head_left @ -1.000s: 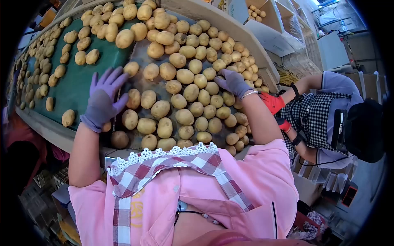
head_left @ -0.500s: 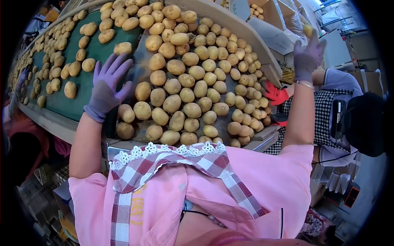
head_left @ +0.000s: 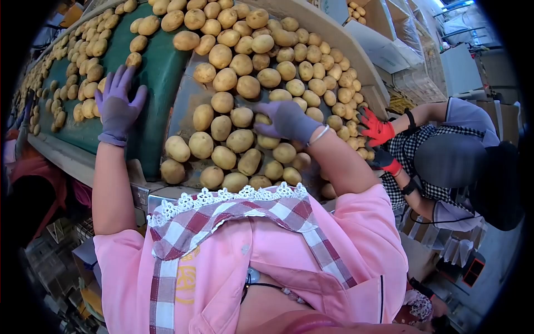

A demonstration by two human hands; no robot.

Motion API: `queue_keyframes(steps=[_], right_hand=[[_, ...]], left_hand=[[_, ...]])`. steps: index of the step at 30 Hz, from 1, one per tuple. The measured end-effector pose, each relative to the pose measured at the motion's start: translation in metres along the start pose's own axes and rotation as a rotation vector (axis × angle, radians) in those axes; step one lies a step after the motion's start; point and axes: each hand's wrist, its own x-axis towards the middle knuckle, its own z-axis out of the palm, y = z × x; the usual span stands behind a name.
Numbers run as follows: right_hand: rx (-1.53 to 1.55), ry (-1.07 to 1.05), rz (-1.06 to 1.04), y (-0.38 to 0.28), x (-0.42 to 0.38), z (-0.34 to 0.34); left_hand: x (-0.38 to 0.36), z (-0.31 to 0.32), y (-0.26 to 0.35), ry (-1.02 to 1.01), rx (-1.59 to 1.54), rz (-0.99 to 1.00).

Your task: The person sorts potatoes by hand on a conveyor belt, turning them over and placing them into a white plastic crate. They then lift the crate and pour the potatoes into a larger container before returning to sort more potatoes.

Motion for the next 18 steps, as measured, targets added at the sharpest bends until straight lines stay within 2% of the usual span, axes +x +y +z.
queue_keyframes(steps=[1, 3, 5, 6, 7, 9, 11, 12, 14, 16, 17, 18], right_hand=[[-0.101, -0.182, 0.049, -0.001, -0.011, -0.001], [-0.198, -0.203, 0.004, -0.011, -0.048, 0.004], [-0.088, -0.105, 0.031, -0.006, -0.072, 0.014], [-0.034, -0.048, 0.055, -0.004, -0.084, 0.016], [-0.047, 0.025, -0.034, -0.01, -0.09, 0.015], [-0.105, 0.187, -0.188, -0.026, -0.093, 0.007], [-0.288, 0.439, -0.372, -0.045, -0.085, -0.017], [-0.333, 0.503, -0.455, -0.049, -0.08, -0.028], [-0.439, 0.643, -0.642, -0.055, -0.068, -0.049], [-0.603, 0.882, -0.804, -0.054, -0.057, -0.092], [-0.693, 0.857, -0.764, -0.045, -0.058, -0.133], [-0.706, 0.959, -0.572, -0.016, -0.056, -0.17]], left_hand=[[0.001, 0.001, -0.008, 0.033, -0.021, -0.069], [-0.001, 0.0, -0.013, 0.092, -0.063, -0.073], [0.001, -0.005, -0.013, 0.158, -0.114, -0.07], [0.002, -0.012, 0.0, 0.198, -0.21, 0.016], [0.002, -0.019, 0.015, 0.223, -0.294, 0.125], [-0.004, -0.036, 0.053, 0.113, -0.521, 0.395], [-0.013, -0.049, 0.073, -0.129, -0.27, 0.59], [-0.016, -0.042, 0.074, -0.187, -0.23, 0.642], [-0.019, -0.032, 0.068, -0.159, -0.151, 0.627], [-0.018, -0.027, 0.059, -0.12, -0.165, 0.59], [-0.016, -0.031, 0.057, -0.104, -0.155, 0.575], [-0.015, -0.034, 0.059, -0.09, -0.147, 0.56]])
